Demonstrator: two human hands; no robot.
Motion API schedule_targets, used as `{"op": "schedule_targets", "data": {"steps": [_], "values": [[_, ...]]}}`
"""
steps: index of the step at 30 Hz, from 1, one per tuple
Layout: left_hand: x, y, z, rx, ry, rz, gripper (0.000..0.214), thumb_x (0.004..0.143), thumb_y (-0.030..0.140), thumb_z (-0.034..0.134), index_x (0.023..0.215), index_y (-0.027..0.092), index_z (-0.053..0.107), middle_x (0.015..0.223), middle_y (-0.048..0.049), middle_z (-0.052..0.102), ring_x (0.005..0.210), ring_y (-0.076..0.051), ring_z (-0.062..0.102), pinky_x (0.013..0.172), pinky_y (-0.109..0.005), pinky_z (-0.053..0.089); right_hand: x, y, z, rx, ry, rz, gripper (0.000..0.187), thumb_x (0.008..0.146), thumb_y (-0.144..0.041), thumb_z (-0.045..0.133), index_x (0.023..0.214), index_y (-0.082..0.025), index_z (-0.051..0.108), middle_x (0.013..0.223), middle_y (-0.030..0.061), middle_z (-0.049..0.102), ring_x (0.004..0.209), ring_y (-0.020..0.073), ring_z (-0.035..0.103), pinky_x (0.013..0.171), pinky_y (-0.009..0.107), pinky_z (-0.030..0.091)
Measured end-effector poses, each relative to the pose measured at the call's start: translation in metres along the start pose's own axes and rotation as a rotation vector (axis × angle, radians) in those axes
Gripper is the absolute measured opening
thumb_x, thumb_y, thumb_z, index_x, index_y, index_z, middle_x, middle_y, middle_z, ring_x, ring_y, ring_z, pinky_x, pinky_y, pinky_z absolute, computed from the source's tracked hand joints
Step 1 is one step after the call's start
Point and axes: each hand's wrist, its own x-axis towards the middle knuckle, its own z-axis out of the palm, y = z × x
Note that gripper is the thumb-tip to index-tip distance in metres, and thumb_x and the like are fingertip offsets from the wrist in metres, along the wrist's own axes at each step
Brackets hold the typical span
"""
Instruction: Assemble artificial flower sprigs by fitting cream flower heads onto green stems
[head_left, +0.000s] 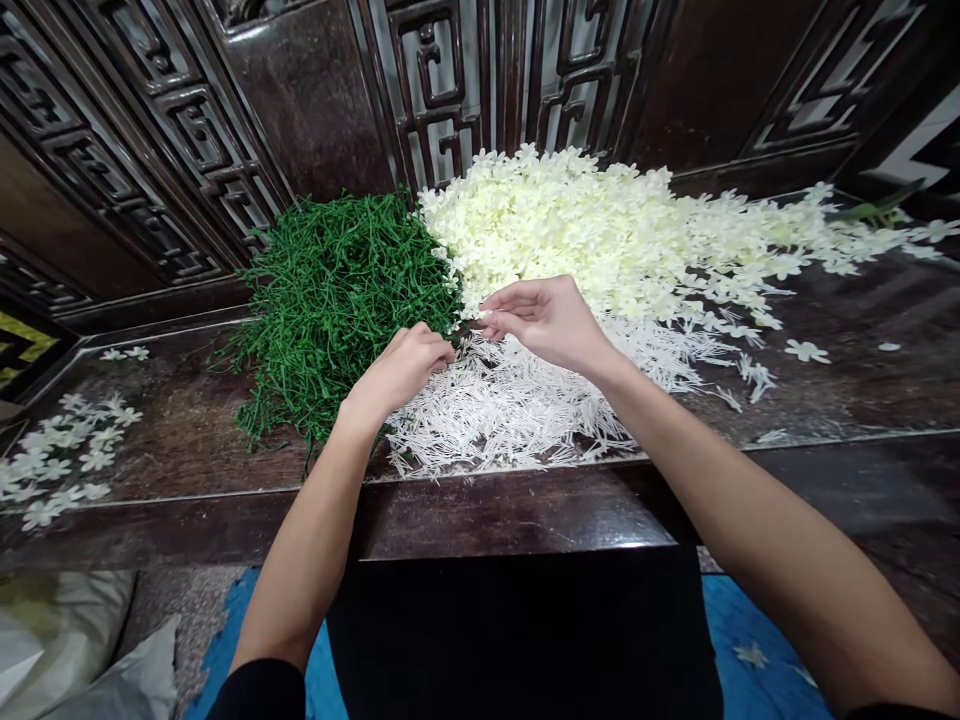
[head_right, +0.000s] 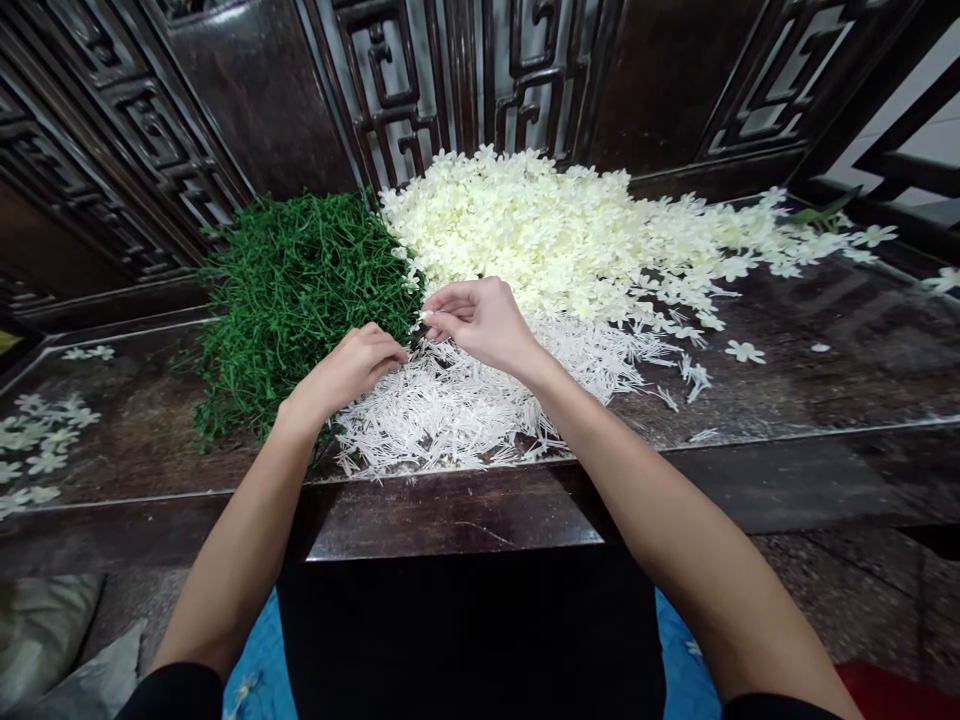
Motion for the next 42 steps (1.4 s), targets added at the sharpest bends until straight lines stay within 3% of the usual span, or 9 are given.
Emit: {"op": "schedule_targets", "data": {"steps": [4, 8, 12, 16, 21, 26, 31, 38, 42], "values": [[0.003, 0.005, -0.006, -0.006, 0.093, -0.064, 0.018, 0.095, 0.017, 0.051, 0.099, 0.018, 0.068, 0.096, -0.0085, 0.071, 0.094, -0.023, 0.057, 0.083, -0.037, 0.048, 0.0, 0.0, -0.002, 0.005, -0.015, 0.008, 0.023, 0.073, -0.031, 0.081, 0.085, -0.012, 0.074, 0.074, 0.0079, 0.074, 0.065, 0.0191, 0.073, 0.068, 0.037, 0.065], [0.005, 0.01, -0.007, -0.041, 0.227, -0.096, 0.015, 0.096, 0.018, 0.051, 0.094, 0.017, 0.065, 0.097, -0.008, 0.069, 0.095, -0.021, 0.062, 0.088, -0.038, 0.052, 0.0, -0.003, -0.002, 0.034, -0.013, 0.052, 0.025, 0.071, -0.029, 0.082, 0.086, -0.012, 0.072, 0.075, 0.0074, 0.074, 0.067, 0.0192, 0.074, 0.069, 0.035, 0.065], [0.006, 0.012, -0.003, -0.082, 0.409, -0.11, 0.01, 0.094, 0.015, 0.052, 0.092, 0.016, 0.063, 0.123, -0.0129, 0.061, 0.111, -0.022, 0.063, 0.097, -0.041, 0.053, 0.0, -0.004, -0.003, 0.023, -0.007, 0.052, 0.023, 0.072, -0.029, 0.08, 0.085, -0.013, 0.072, 0.075, 0.0078, 0.074, 0.067, 0.0197, 0.074, 0.07, 0.036, 0.065], [0.008, 0.015, -0.001, -0.217, 0.516, -0.159, 0.011, 0.094, 0.016, 0.051, 0.095, 0.016, 0.062, 0.124, -0.012, 0.061, 0.101, -0.019, 0.067, 0.086, -0.035, 0.059, 0.0, -0.003, -0.002, 0.023, -0.013, 0.015, 0.021, 0.073, -0.031, 0.079, 0.083, -0.014, 0.073, 0.077, 0.0084, 0.074, 0.069, 0.0207, 0.074, 0.071, 0.038, 0.066], [0.01, 0.02, 0.0, -0.281, 0.501, -0.188, 0.018, 0.093, 0.01, 0.048, 0.099, 0.016, 0.064, 0.091, -0.0054, 0.07, 0.079, -0.013, 0.067, 0.075, -0.027, 0.055, -0.001, -0.003, 0.0, 0.035, -0.026, -0.004, 0.018, 0.076, -0.031, 0.077, 0.083, -0.015, 0.071, 0.076, 0.0076, 0.073, 0.07, 0.02, 0.074, 0.071, 0.038, 0.065], [0.012, 0.025, 0.003, -0.292, 0.487, -0.192, 0.011, 0.091, 0.014, 0.058, 0.094, 0.016, 0.068, 0.091, -0.0055, 0.072, 0.076, -0.013, 0.064, 0.068, -0.025, 0.051, -0.003, -0.006, 0.003, 0.036, -0.018, 0.008, 0.019, 0.076, -0.03, 0.077, 0.085, -0.015, 0.071, 0.074, 0.0071, 0.073, 0.068, 0.0196, 0.073, 0.073, 0.038, 0.065], [0.012, 0.026, 0.005, -0.259, 0.482, -0.176, 0.013, 0.09, 0.017, 0.062, 0.098, 0.017, 0.072, 0.085, -0.0044, 0.073, 0.074, -0.015, 0.063, 0.069, -0.027, 0.05, -0.004, -0.007, 0.005, 0.046, -0.003, -0.016, 0.029, 0.076, -0.031, 0.078, 0.101, -0.016, 0.075, 0.08, 0.0063, 0.076, 0.074, 0.0202, 0.075, 0.08, 0.04, 0.065], [0.011, 0.029, 0.005, -0.414, 0.449, -0.226, 0.016, 0.097, 0.022, 0.051, 0.091, 0.018, 0.065, 0.069, -0.0001, 0.07, 0.052, -0.009, 0.055, 0.054, -0.023, 0.044, -0.004, -0.001, 0.006, 0.028, -0.023, -0.08, 0.016, 0.081, -0.032, 0.072, 0.087, -0.019, 0.079, 0.084, 0.0064, 0.077, 0.072, 0.0181, 0.074, 0.073, 0.036, 0.066], [0.011, 0.029, 0.009, -0.502, 0.446, -0.222, 0.016, 0.098, 0.023, 0.048, 0.092, 0.019, 0.061, 0.075, -0.0016, 0.072, 0.066, -0.011, 0.066, 0.064, -0.023, 0.052, -0.006, 0.0, 0.007, -0.027, -0.025, -0.138, 0.015, 0.086, -0.027, 0.065, 0.082, -0.02, 0.078, 0.081, 0.0046, 0.076, 0.072, 0.0176, 0.074, 0.071, 0.034, 0.065]]}}
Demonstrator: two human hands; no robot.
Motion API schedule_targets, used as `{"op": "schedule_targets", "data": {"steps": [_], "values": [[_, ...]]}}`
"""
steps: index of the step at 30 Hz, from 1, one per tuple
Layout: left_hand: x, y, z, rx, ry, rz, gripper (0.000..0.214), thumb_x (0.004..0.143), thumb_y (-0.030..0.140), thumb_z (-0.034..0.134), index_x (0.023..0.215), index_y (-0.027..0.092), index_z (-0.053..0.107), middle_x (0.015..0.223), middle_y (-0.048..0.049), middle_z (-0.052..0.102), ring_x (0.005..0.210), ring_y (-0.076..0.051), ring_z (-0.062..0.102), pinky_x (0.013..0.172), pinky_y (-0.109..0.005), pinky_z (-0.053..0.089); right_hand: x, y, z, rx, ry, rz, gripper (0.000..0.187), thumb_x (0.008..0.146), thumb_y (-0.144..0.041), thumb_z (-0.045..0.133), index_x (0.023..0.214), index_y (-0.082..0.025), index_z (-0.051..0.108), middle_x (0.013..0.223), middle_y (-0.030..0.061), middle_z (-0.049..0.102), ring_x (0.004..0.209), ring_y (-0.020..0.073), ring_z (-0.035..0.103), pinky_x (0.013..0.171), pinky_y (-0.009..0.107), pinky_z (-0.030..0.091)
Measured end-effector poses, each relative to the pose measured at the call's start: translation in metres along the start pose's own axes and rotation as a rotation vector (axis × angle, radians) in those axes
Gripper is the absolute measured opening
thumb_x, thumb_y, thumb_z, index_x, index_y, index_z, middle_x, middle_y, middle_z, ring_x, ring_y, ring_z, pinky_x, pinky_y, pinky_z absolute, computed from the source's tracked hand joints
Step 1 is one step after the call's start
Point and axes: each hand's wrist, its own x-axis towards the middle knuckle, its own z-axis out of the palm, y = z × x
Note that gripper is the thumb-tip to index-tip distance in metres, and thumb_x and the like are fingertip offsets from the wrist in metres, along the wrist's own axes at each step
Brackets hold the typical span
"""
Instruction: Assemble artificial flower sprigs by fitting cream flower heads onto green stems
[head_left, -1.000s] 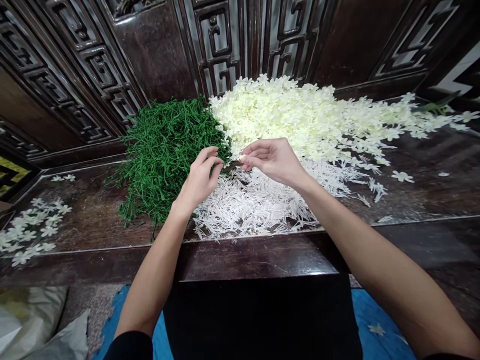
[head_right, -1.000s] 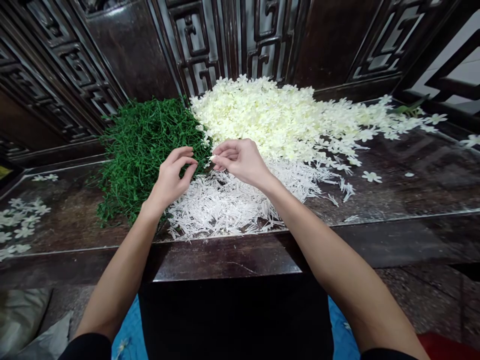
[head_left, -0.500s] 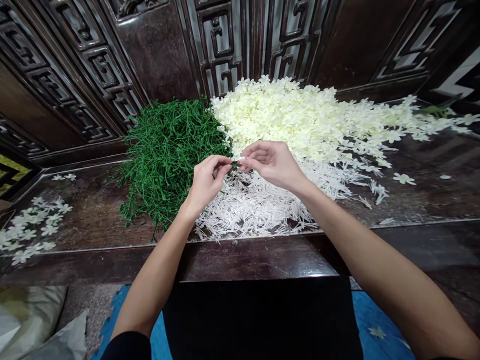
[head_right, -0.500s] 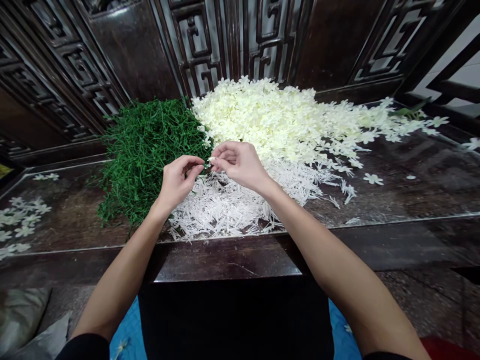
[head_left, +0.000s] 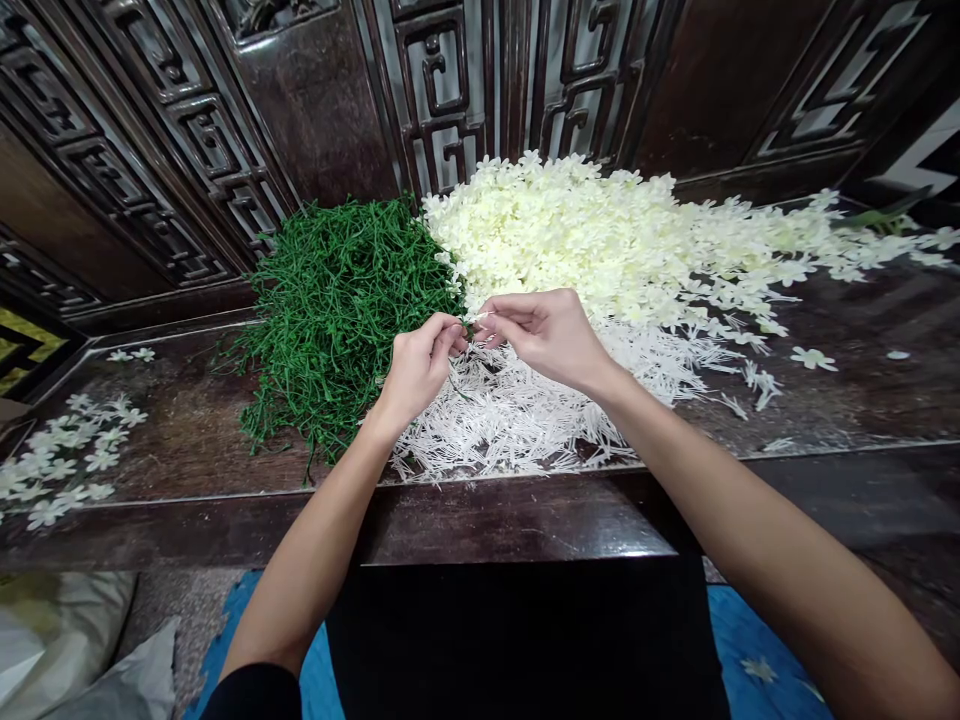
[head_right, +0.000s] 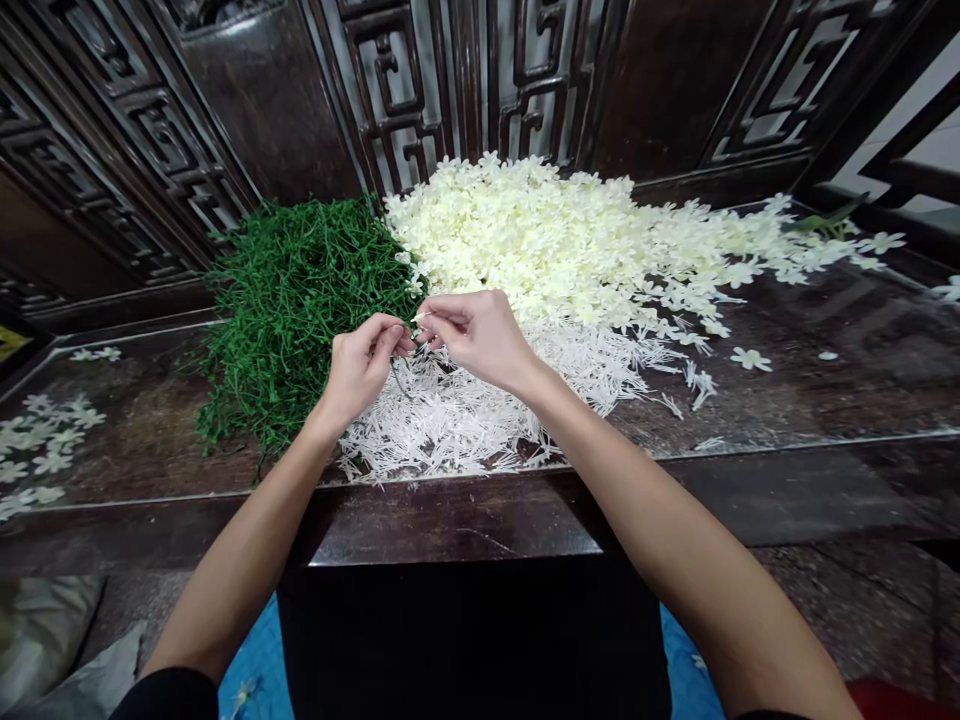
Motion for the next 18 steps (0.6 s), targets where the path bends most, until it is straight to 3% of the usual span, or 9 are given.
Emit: {"op": "schedule_targets", "data": {"steps": [14, 18], "values": [[-0.0015, 0.0006, 0.0004, 0.005, -0.033, 0.048, 0.017, 0.099, 0.029, 0.047, 0.095, 0.019, 0.06, 0.079, -0.0018, 0.072, 0.073, -0.012, 0.068, 0.072, -0.026, 0.054, -0.0015, -0.0035, 0.0032, -0.163, -0.007, -0.061, 0.022, 0.088, -0.025, 0.06, 0.076, -0.022, 0.078, 0.076, 0.0032, 0.075, 0.065, 0.0169, 0.069, 0.063, 0.034, 0.06], [-0.0022, 0.0024, 0.0029, -0.093, -0.014, 0.005, 0.027, 0.101, 0.038, 0.043, 0.084, 0.02, 0.055, 0.076, -0.0024, 0.069, 0.07, -0.012, 0.064, 0.069, -0.027, 0.053, -0.0018, -0.0071, 0.004, -0.135, -0.048, -0.085, 0.023, 0.088, -0.024, 0.058, 0.076, -0.025, 0.077, 0.075, 0.0012, 0.075, 0.067, 0.0161, 0.069, 0.064, 0.034, 0.06]]}}
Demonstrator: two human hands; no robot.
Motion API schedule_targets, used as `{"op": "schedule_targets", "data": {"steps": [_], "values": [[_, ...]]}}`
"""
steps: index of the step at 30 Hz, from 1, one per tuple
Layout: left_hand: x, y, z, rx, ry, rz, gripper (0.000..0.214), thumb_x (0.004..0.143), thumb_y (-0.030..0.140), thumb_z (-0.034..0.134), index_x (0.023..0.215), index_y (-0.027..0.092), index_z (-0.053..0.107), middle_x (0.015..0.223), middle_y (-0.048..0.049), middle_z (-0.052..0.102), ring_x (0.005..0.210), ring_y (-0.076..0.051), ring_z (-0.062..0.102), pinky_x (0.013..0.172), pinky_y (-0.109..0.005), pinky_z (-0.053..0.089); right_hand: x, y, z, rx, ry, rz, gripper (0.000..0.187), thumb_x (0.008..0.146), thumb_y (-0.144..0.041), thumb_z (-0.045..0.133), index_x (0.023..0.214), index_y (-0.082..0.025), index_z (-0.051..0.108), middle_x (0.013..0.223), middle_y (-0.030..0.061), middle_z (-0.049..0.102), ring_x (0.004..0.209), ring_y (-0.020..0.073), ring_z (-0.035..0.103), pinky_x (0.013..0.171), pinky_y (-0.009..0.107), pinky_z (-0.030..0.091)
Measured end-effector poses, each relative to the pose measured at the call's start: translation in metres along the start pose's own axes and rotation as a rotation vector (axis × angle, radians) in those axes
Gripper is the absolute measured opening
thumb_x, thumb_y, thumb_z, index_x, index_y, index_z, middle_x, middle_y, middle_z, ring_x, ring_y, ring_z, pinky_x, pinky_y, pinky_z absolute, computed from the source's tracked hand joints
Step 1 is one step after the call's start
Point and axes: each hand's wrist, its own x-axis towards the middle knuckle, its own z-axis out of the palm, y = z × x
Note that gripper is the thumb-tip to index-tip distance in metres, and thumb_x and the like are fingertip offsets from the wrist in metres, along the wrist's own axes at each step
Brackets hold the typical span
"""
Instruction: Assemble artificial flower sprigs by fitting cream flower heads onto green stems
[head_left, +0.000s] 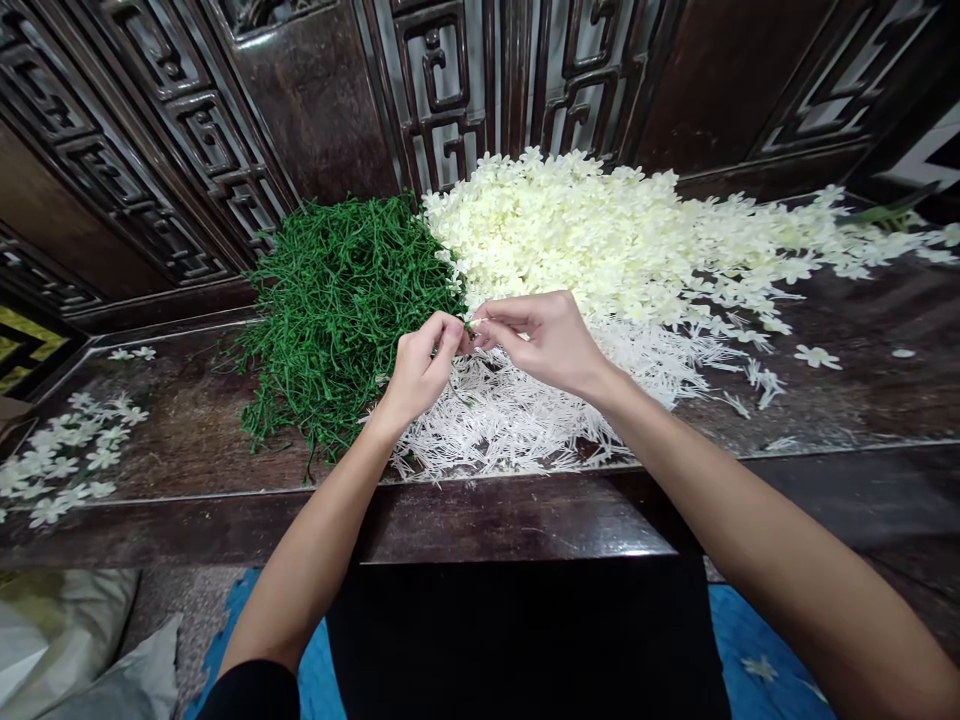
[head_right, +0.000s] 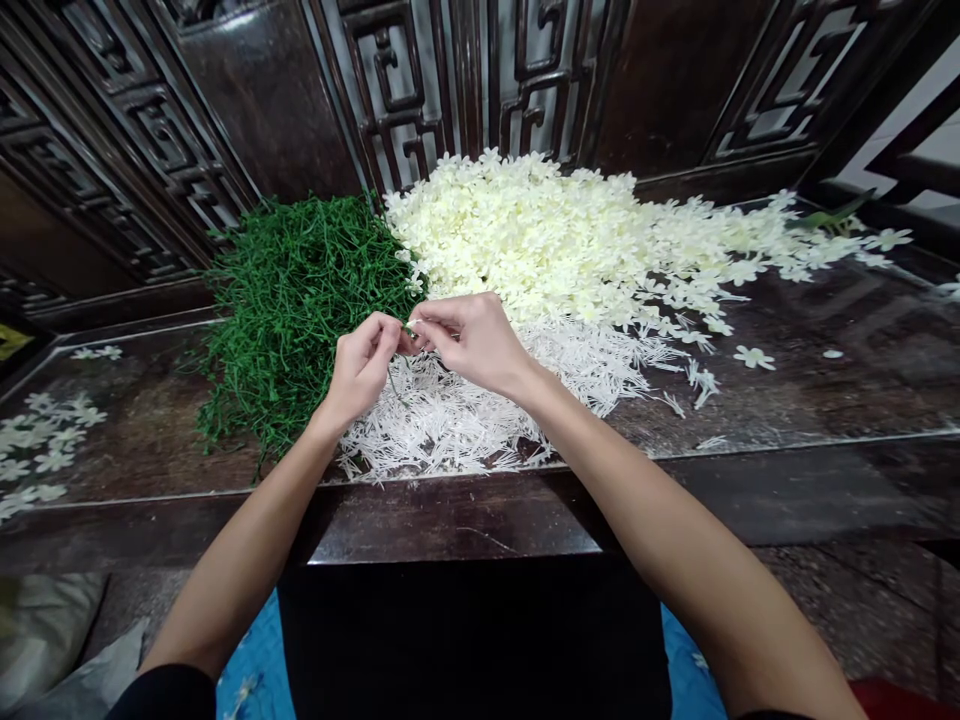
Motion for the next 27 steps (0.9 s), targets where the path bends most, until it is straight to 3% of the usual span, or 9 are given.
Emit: {"op": "schedule_targets", "data": {"steps": [5, 11, 17, 21, 27], "values": [[0.001, 0.0, 0.006, -0.139, 0.023, -0.075, 0.042, 0.1, 0.05, 0.039, 0.071, 0.022, 0.046, 0.062, -0.0001, 0.06, 0.059, -0.011, 0.058, 0.06, -0.027, 0.05, -0.001, -0.004, 0.002, 0.041, -0.056, -0.055, 0.025, 0.09, -0.023, 0.055, 0.073, -0.024, 0.075, 0.075, 0.0, 0.074, 0.07, 0.0156, 0.07, 0.069, 0.033, 0.06], [0.004, 0.003, 0.006, -0.232, -0.014, -0.061, 0.046, 0.101, 0.047, 0.04, 0.062, 0.021, 0.045, 0.056, 0.0001, 0.059, 0.055, -0.01, 0.054, 0.059, -0.027, 0.049, 0.0, -0.005, 0.001, -0.031, -0.054, -0.112, 0.028, 0.09, -0.02, 0.055, 0.071, -0.025, 0.075, 0.078, 0.0005, 0.075, 0.072, 0.0159, 0.067, 0.072, 0.035, 0.057], [0.005, 0.006, -0.001, -0.216, 0.001, -0.05, 0.045, 0.097, 0.045, 0.051, 0.06, 0.02, 0.05, 0.058, 0.0006, 0.06, 0.056, -0.009, 0.056, 0.06, -0.027, 0.048, -0.001, -0.005, 0.001, 0.147, 0.006, 0.046, 0.011, 0.085, -0.024, 0.066, 0.087, -0.021, 0.077, 0.08, 0.0039, 0.076, 0.069, 0.0172, 0.071, 0.072, 0.037, 0.062], [0.004, 0.004, -0.002, -0.243, 0.006, -0.062, 0.047, 0.095, 0.049, 0.053, 0.059, 0.019, 0.053, 0.056, 0.0009, 0.06, 0.055, -0.009, 0.056, 0.06, -0.027, 0.047, -0.001, -0.005, 0.001, 0.118, -0.024, 0.026, 0.012, 0.086, -0.021, 0.064, 0.083, -0.019, 0.075, 0.077, 0.004, 0.074, 0.069, 0.017, 0.071, 0.069, 0.036, 0.062], [0.005, 0.0, 0.009, -0.572, -0.018, -0.221, 0.056, 0.088, 0.064, 0.054, 0.055, 0.019, 0.049, 0.048, 0.0016, 0.055, 0.047, -0.008, 0.05, 0.053, -0.026, 0.044, 0.0, -0.005, 0.001, 0.111, -0.094, -0.102, 0.021, 0.088, -0.016, 0.057, 0.077, -0.021, 0.073, 0.073, -0.0003, 0.073, 0.07, 0.0143, 0.068, 0.069, 0.033, 0.059]]}}
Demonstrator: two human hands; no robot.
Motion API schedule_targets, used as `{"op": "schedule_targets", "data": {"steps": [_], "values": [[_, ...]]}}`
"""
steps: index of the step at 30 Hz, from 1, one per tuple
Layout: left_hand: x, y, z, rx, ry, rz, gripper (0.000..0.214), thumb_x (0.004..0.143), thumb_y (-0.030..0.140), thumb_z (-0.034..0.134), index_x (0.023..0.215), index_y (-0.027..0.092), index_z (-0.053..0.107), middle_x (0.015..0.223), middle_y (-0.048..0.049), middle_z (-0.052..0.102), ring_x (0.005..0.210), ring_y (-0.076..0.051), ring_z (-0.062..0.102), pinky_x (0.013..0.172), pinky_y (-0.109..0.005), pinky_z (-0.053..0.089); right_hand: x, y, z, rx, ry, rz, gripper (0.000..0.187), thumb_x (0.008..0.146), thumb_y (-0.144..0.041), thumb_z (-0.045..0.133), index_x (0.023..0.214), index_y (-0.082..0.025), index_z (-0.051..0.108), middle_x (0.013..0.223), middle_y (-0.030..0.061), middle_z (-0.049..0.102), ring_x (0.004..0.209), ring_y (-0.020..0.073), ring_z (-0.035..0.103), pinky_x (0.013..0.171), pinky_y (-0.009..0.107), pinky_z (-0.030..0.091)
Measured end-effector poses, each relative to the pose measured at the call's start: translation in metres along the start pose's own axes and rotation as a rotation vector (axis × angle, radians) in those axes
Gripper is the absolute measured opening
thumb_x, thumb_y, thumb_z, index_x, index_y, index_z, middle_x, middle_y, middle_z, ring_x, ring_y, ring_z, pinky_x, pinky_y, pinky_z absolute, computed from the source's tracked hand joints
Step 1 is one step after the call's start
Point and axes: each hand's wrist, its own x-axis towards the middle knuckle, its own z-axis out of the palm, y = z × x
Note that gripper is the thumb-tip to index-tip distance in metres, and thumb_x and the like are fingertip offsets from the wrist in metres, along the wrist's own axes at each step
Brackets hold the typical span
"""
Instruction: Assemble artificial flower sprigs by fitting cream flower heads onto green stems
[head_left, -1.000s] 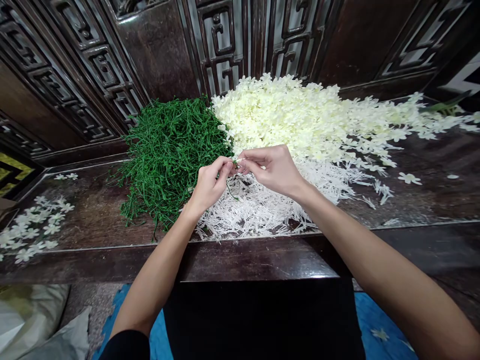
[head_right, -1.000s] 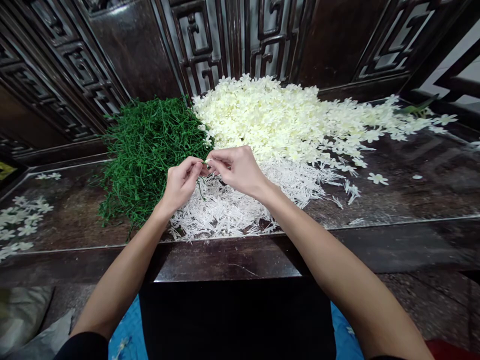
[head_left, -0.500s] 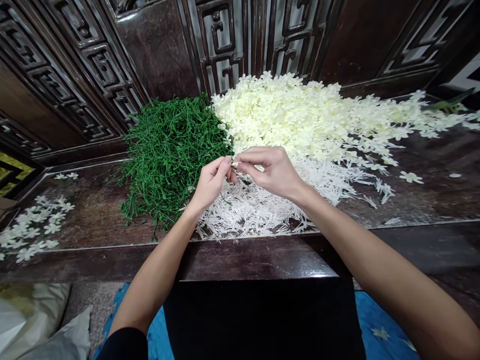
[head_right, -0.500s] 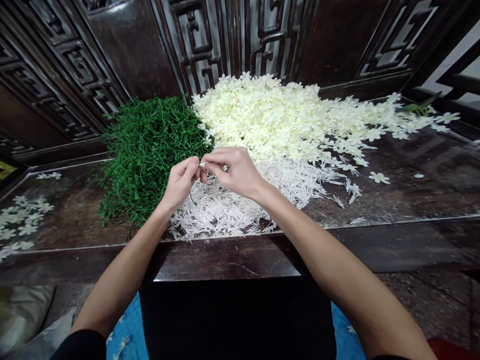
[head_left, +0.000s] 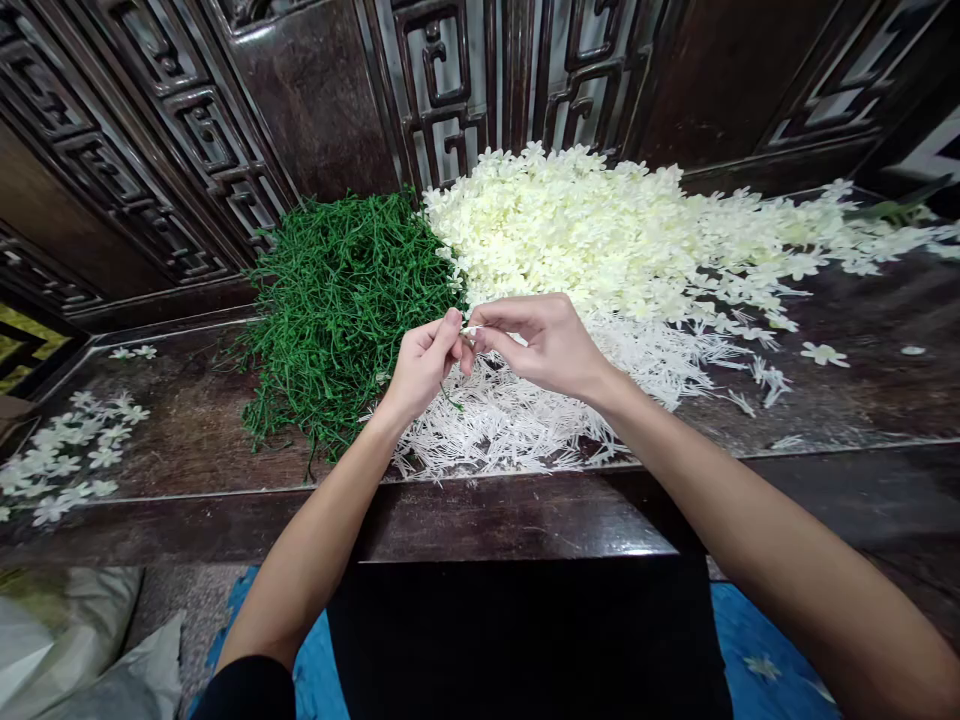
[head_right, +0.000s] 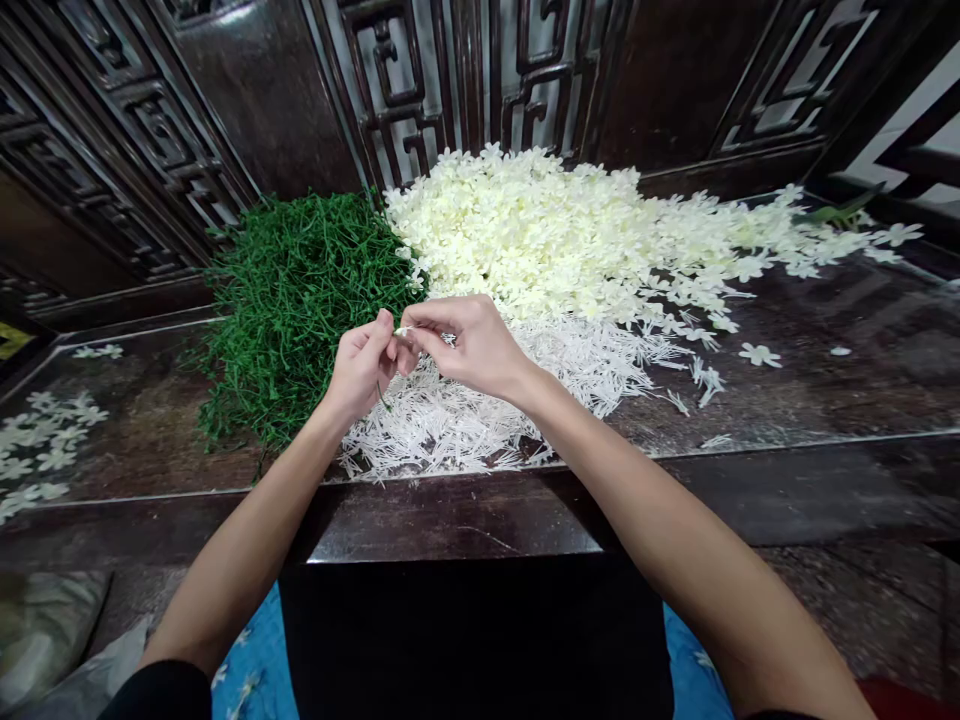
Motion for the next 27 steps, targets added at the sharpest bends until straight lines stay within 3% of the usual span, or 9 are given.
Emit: {"op": "schedule_targets", "data": {"steps": [4, 10, 17, 23, 27], "values": [[0.0, -0.004, 0.003, -0.101, 0.0, -0.085, 0.063, 0.085, 0.071, 0.052, 0.05, 0.02, 0.041, 0.044, 0.0014, 0.051, 0.043, -0.008, 0.047, 0.05, -0.026, 0.04, 0.0, 0.002, 0.002, -0.015, -0.023, -0.054, 0.022, 0.088, -0.015, 0.057, 0.076, -0.021, 0.074, 0.07, -0.0002, 0.073, 0.067, 0.0136, 0.067, 0.066, 0.031, 0.058], [-0.004, 0.0, 0.005, 0.081, 0.062, 0.015, 0.053, 0.093, 0.061, 0.049, 0.058, 0.02, 0.045, 0.049, 0.0026, 0.05, 0.05, -0.009, 0.045, 0.054, -0.026, 0.038, 0.0, 0.006, 0.002, -0.121, 0.025, -0.083, 0.025, 0.086, -0.012, 0.056, 0.071, -0.022, 0.073, 0.068, -0.0014, 0.073, 0.063, 0.0124, 0.065, 0.059, 0.028, 0.055], [-0.003, 0.0, 0.005, -0.062, -0.005, -0.013, 0.043, 0.091, 0.052, 0.059, 0.065, 0.02, 0.049, 0.052, 0.0038, 0.051, 0.05, -0.009, 0.047, 0.053, -0.025, 0.038, 0.0, 0.006, 0.0, -0.123, 0.039, -0.115, 0.025, 0.086, -0.011, 0.056, 0.069, -0.021, 0.072, 0.069, -0.0013, 0.073, 0.065, 0.0125, 0.066, 0.063, 0.028, 0.055], [0.0, -0.007, -0.003, -0.094, 0.059, -0.036, 0.046, 0.083, 0.052, 0.07, 0.057, 0.018, 0.055, 0.049, 0.0042, 0.051, 0.046, -0.006, 0.047, 0.052, -0.025, 0.039, 0.001, 0.011, -0.002, -0.206, 0.057, -0.13, 0.022, 0.084, -0.013, 0.059, 0.067, -0.02, 0.069, 0.064, -0.0011, 0.068, 0.057, 0.0109, 0.056, 0.052, 0.026, 0.044], [-0.001, -0.009, -0.001, 0.003, 0.109, 0.029, 0.049, 0.086, 0.054, 0.066, 0.055, 0.018, 0.053, 0.049, 0.0036, 0.051, 0.048, -0.007, 0.047, 0.054, -0.025, 0.04, 0.001, 0.01, 0.0, -0.215, 0.054, -0.116, 0.023, 0.085, -0.012, 0.057, 0.066, -0.019, 0.069, 0.062, -0.0009, 0.067, 0.056, 0.0106, 0.055, 0.051, 0.025, 0.043]]}}
